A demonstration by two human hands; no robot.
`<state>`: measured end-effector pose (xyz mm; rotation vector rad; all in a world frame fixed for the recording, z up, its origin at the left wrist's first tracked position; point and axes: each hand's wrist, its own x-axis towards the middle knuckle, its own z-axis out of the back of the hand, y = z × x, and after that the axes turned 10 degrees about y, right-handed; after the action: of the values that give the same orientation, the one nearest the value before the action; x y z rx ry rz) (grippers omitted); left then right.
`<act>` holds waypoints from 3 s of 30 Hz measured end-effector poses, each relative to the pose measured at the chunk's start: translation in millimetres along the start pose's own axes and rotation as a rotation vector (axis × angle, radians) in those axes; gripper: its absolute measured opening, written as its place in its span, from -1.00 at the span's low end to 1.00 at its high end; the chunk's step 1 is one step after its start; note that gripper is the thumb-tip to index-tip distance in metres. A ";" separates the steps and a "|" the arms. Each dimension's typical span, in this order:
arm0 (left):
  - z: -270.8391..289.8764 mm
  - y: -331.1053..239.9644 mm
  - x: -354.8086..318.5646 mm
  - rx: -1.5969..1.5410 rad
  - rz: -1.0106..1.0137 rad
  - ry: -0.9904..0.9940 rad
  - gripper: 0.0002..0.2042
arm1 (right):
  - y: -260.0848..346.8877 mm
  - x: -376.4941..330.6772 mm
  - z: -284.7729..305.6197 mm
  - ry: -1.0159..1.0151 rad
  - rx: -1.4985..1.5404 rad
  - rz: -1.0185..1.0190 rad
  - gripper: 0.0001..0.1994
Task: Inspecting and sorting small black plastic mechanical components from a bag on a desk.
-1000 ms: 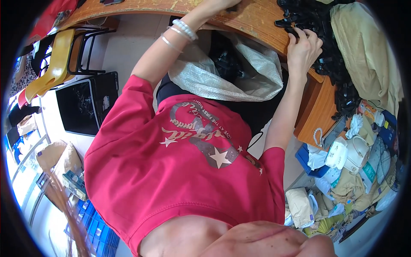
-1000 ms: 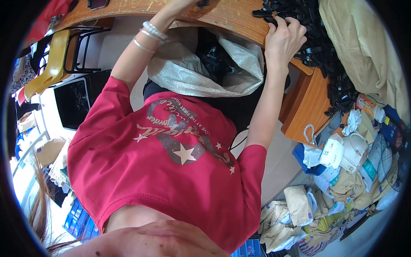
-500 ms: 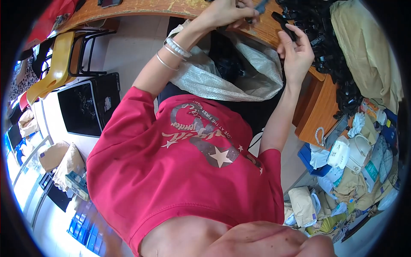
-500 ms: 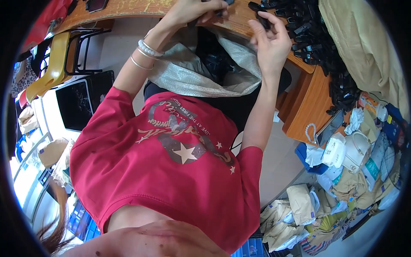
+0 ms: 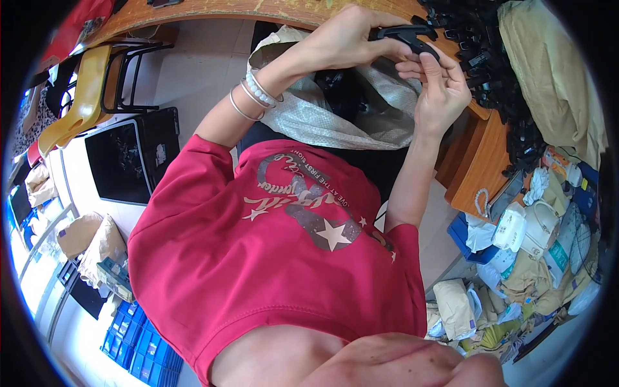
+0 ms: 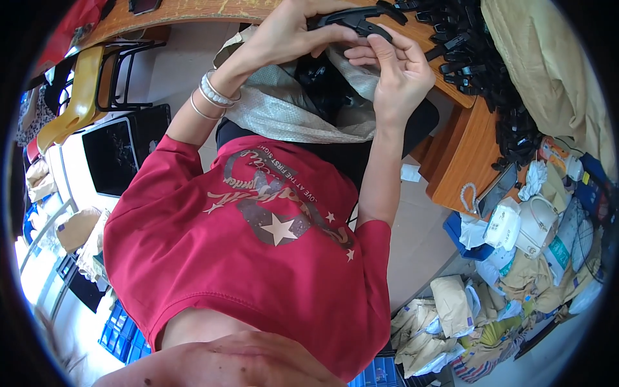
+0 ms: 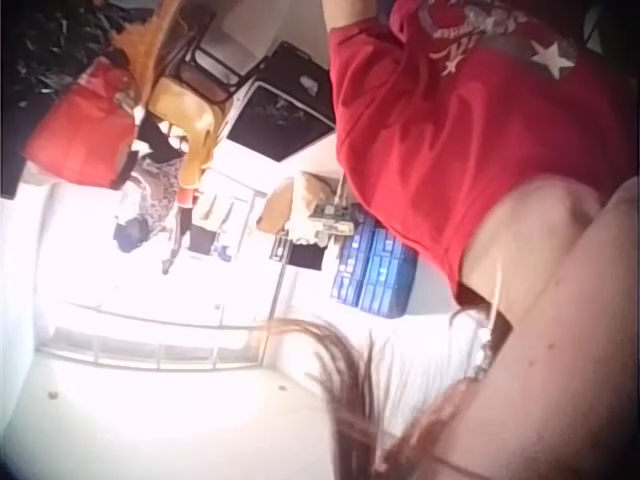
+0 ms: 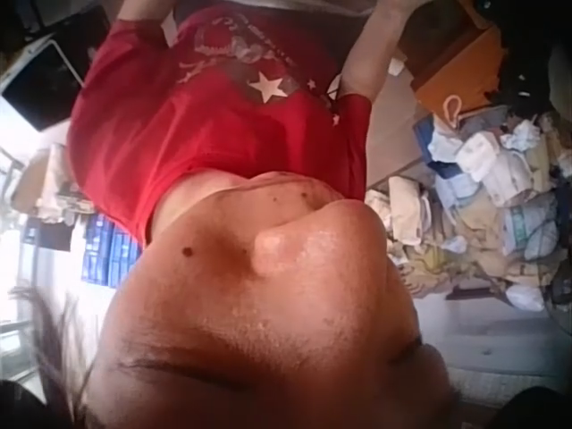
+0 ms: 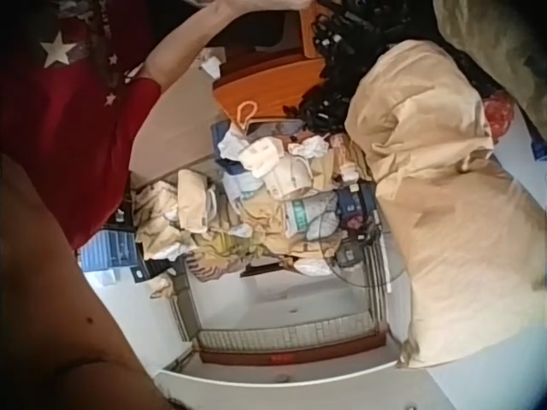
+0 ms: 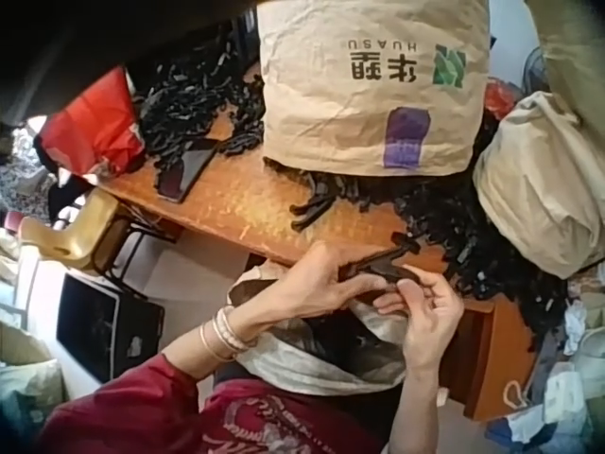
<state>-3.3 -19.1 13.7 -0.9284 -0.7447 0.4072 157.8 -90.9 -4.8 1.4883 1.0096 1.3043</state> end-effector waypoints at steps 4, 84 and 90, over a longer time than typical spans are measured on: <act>4.5 -3.5 -1.9 -0.541 0.378 0.110 -0.74 | 1.6 -0.5 6.0 0.058 0.176 -0.030 -0.82; 7.6 74.0 69.8 -0.404 0.358 -0.073 -0.54 | -30.3 61.0 42.9 -0.017 -1.045 0.167 -0.81; -33.4 83.6 122.3 0.895 -0.092 0.088 -0.77 | -39.6 64.5 30.6 0.083 -1.355 -0.025 -0.66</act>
<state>104.4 82.5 -20.1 -0.0688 -0.4412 0.5464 194.7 -21.6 -27.0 0.3645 0.0249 1.5131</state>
